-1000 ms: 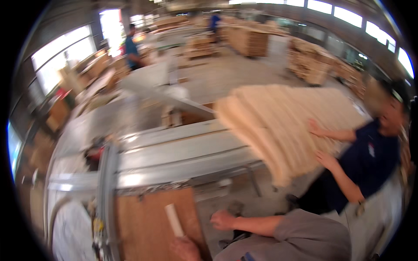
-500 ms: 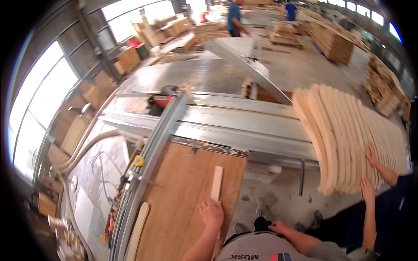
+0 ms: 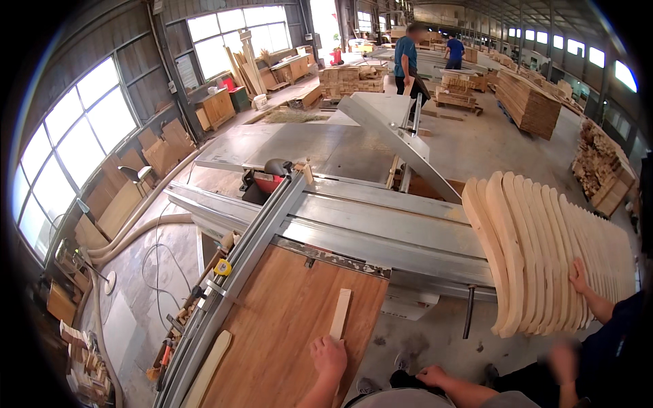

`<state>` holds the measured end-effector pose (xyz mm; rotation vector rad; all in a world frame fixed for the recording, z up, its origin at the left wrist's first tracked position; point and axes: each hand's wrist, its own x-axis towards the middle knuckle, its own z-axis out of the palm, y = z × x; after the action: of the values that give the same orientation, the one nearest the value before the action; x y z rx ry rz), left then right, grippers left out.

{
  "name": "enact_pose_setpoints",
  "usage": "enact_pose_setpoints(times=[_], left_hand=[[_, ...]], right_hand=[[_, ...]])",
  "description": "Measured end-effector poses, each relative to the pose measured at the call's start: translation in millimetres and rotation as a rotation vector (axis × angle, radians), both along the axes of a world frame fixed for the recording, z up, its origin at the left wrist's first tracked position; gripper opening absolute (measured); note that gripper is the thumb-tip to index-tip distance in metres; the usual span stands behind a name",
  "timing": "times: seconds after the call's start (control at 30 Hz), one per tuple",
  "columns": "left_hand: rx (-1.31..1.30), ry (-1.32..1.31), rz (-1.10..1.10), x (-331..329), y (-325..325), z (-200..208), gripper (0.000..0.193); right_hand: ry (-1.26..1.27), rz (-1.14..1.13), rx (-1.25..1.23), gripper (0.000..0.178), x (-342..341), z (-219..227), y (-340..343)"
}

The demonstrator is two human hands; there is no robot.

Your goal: The person uses a sliding table saw to cut wood pieces, holds a finished piece to a template, and then hands the piece to a forklift driver.

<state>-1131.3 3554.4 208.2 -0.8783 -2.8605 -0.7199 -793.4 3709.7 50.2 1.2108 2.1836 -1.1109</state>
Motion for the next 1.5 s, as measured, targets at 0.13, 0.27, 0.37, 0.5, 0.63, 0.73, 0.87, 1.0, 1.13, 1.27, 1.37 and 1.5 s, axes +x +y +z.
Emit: enact_pose_setpoints(times=[0.13, 0.27, 0.37, 0.5, 0.63, 0.73, 0.87, 1.0, 1.13, 1.27, 1.37, 1.5], left_hand=[[-0.004, 0.077, -0.042, -0.4, -3.2, -1.6, 0.036], [0.017, 0.024, -0.031, 1.8, -6.1, 3.3, 0.037], [-0.01, 0.009, -0.017, -0.7, -7.4, 2.0, 0.037], [-0.012, 0.02, -0.03, 0.0, -1.8, 5.5, 0.037], [-0.071, -0.017, -0.035, 0.4, -1.3, 3.7, 0.036], [-0.036, -0.018, -0.017, 0.9, -1.4, 2.7, 0.035], [0.019, -0.017, 0.01, 1.7, -3.2, -6.6, 0.036], [-0.02, -0.011, -0.013, 1.8, -4.3, -4.3, 0.038], [0.016, -0.014, 0.002, -1.3, -4.4, -7.7, 0.038], [-0.033, -0.025, -0.016, 0.7, -3.4, 0.3, 0.039], [-0.04, -0.006, -0.02, 1.3, -3.9, -0.6, 0.04], [-0.047, -0.021, -0.008, 2.2, -1.9, -1.6, 0.042]], right_hand=[[0.022, 0.11, 0.036, 0.044, 1.3, 5.9, -1.5], [0.001, 0.027, -0.007, 0.043, 10.2, -8.4, -4.3], [0.017, 0.081, 0.03, 0.041, 11.8, -2.3, -9.1], [0.013, 0.018, 0.011, 0.041, 22.2, 1.8, -18.0], [0.04, 0.039, 0.011, 0.041, 25.2, -7.0, -22.3], [-0.009, 0.072, -0.021, 0.044, 16.2, -8.0, -19.9], [0.054, 0.001, 0.002, 0.042, 11.6, -14.0, -23.8], [0.041, -0.029, 0.009, 0.04, 11.1, -21.2, -30.6], [0.034, -0.036, 0.017, 0.039, 7.6, -20.4, -37.6], [0.066, -0.022, 0.051, 0.038, 9.8, -24.2, -41.6], [0.055, -0.067, -0.005, 0.037, 9.9, -24.6, -41.6], [0.102, -0.081, 0.0, 0.036, 10.5, -15.7, -41.9]])
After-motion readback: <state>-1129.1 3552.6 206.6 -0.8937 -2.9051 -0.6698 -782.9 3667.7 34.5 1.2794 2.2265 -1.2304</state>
